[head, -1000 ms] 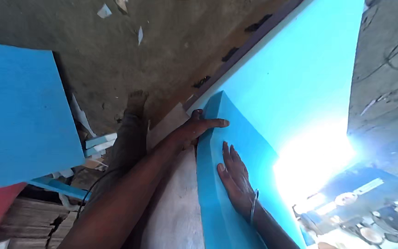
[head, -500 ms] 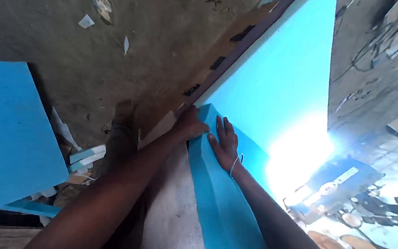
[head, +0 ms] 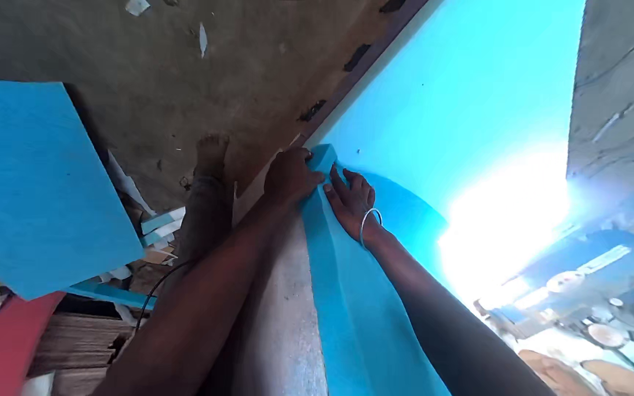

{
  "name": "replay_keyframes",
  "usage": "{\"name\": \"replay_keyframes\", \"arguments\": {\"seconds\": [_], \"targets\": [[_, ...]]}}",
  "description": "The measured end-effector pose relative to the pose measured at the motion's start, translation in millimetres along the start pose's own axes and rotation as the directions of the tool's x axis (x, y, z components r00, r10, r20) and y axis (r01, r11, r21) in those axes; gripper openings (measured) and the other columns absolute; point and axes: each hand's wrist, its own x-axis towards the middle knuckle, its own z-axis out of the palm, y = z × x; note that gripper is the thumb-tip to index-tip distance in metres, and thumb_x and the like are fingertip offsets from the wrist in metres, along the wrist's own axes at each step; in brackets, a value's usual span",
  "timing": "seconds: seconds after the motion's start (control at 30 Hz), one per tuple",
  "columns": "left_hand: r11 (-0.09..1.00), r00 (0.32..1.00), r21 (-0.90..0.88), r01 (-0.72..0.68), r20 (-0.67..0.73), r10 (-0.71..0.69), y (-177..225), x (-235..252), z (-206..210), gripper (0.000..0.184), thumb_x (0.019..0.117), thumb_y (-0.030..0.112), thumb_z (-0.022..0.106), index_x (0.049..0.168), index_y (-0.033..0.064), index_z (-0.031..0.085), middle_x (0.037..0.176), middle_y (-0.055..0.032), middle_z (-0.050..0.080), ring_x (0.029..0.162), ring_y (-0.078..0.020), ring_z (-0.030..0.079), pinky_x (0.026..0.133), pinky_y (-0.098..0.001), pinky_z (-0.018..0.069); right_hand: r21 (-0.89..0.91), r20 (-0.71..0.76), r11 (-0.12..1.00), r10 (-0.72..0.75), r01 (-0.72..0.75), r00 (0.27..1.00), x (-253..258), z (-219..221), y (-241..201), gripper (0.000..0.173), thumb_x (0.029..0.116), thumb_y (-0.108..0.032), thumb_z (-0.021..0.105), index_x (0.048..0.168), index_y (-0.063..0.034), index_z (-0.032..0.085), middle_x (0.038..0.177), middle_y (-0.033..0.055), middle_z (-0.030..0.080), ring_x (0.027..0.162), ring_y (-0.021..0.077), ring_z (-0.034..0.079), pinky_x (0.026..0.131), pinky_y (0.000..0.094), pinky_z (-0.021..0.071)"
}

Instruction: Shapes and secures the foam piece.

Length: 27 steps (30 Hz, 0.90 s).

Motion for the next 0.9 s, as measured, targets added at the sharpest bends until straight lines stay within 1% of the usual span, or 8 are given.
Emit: {"name": "replay_keyframes", "arguments": {"seconds": [0.07,0.13,0.23,0.37,0.43,0.53,0.73,0.9], "targets": [[0.975,0.997,0.223,-0.01,-0.072,0.027,-1.6,4.3,-16.6,0.073,0.0789,0.066,0.077,0.127,0.011,0.069,0.135,-0.0136,0.062,0.126,-0.0333,0.058,0.102,-0.057,0.0491,-0.071,0.013,0.997,0.008,-0.007,1.0,10.7,0.8,-4.1,0.072,0.104,-0.067,0.019,0.166,-0.0308,0.019,0.169,0.0171,0.022,0.156,0.0446,0.012,0.114,0.0787,0.0076],[0.974,0.997,0.224,0.009,-0.081,0.01,-6.7,-19.2,-23.3,0.078,0.0855,0.07,0.068,0.133,0.0078,0.063,0.133,-0.0167,0.063,0.124,-0.0354,0.06,0.101,-0.0595,0.0496,-0.092,0.028,0.996,0.025,-0.023,0.999,5.0,2.8,-4.5,0.075,0.1032,-0.069,0.017,0.167,-0.0291,0.011,0.171,0.0156,0.013,0.157,0.045,0.006,0.113,0.0804,0.0056],[0.995,0.995,0.044,-0.091,-0.047,0.093,-12.7,-96.0,-22.4,0.059,0.1058,0.053,0.045,0.141,0.0075,0.056,0.131,-0.0168,0.065,0.12,-0.0325,0.064,0.102,-0.0573,0.0499,-0.004,-0.006,1.0,0.021,-0.021,1.0,-4.0,-1.6,-4.6,0.079,0.1025,-0.071,0.016,0.167,-0.0255,0.007,0.173,0.0135,0.001,0.158,0.0417,-0.002,0.116,0.0778,0.0002],[0.933,0.957,-0.329,-0.145,0.193,0.216,-9.8,-240.3,-8.7,0.063,0.1102,0.047,0.033,0.162,0.0115,0.03,0.167,-0.0086,0.031,0.152,-0.0202,0.035,0.124,-0.0453,0.0321,0.302,0.061,0.945,-0.146,0.121,0.987,-59.7,-15.7,-15.0,0.076,0.1087,-0.057,0.017,0.164,-0.0054,0.017,0.171,0.0175,0.013,0.159,0.0342,0.01,0.126,0.0629,0.0073],[0.9,0.935,-0.409,-0.151,0.235,0.264,-2.2,-304.8,-4.4,0.082,0.1051,0.059,0.034,0.165,0.0064,0.016,0.172,-0.0132,0.014,0.159,-0.0228,0.016,0.129,-0.0444,0.0209,0.407,0.106,0.9,-0.214,0.154,0.971,-97.7,-24.0,-20.9,0.071,0.1105,-0.051,0.018,0.161,-0.0011,0.027,0.169,0.0176,0.022,0.158,0.0302,0.017,0.128,0.0555,0.0129],[0.874,0.941,-0.398,-0.279,0.068,0.331,-1.2,-364.6,15.0,0.119,0.0895,0.075,0.056,0.158,-0.0124,0.015,0.167,-0.0325,0.011,0.158,-0.0401,0.01,0.129,-0.0541,0.0138,0.453,0.146,0.881,-0.221,0.133,0.964,-115.0,-31.0,-27.5,0.072,0.1103,-0.052,0.018,0.161,-0.0024,0.028,0.169,0.0162,0.022,0.158,0.0284,0.019,0.129,0.0505,0.0142],[0.876,0.907,-0.252,-0.412,-0.207,0.367,-13.5,-375.3,45.7,0.134,0.0685,0.081,0.075,0.154,-0.012,0.03,0.161,-0.0308,0.031,0.153,-0.0378,0.028,0.126,-0.0505,0.0304,0.281,0.081,0.953,-0.144,0.116,0.986,-117.6,-15.5,-44.9,0.099,0.0985,-0.077,0.021,0.161,-0.0007,0.027,0.167,0.0206,0.026,0.156,0.0343,0.024,0.126,0.0599,0.0155],[0.732,0.863,-0.484,-0.48,-0.109,0.494,-38.6,-368.7,41.4,0.112,0.0903,0.076,0.053,0.156,-0.0106,0.026,0.166,-0.0305,0.019,0.157,-0.0378,0.017,0.128,-0.0506,0.0207,0.281,0.097,0.949,-0.177,0.144,0.979,-130.6,-20.0,-53.0,0.1,0.0992,-0.076,0.019,0.161,0.0017,0.024,0.167,0.0236,0.024,0.156,0.0365,0.021,0.126,0.0602,0.0138]]}}
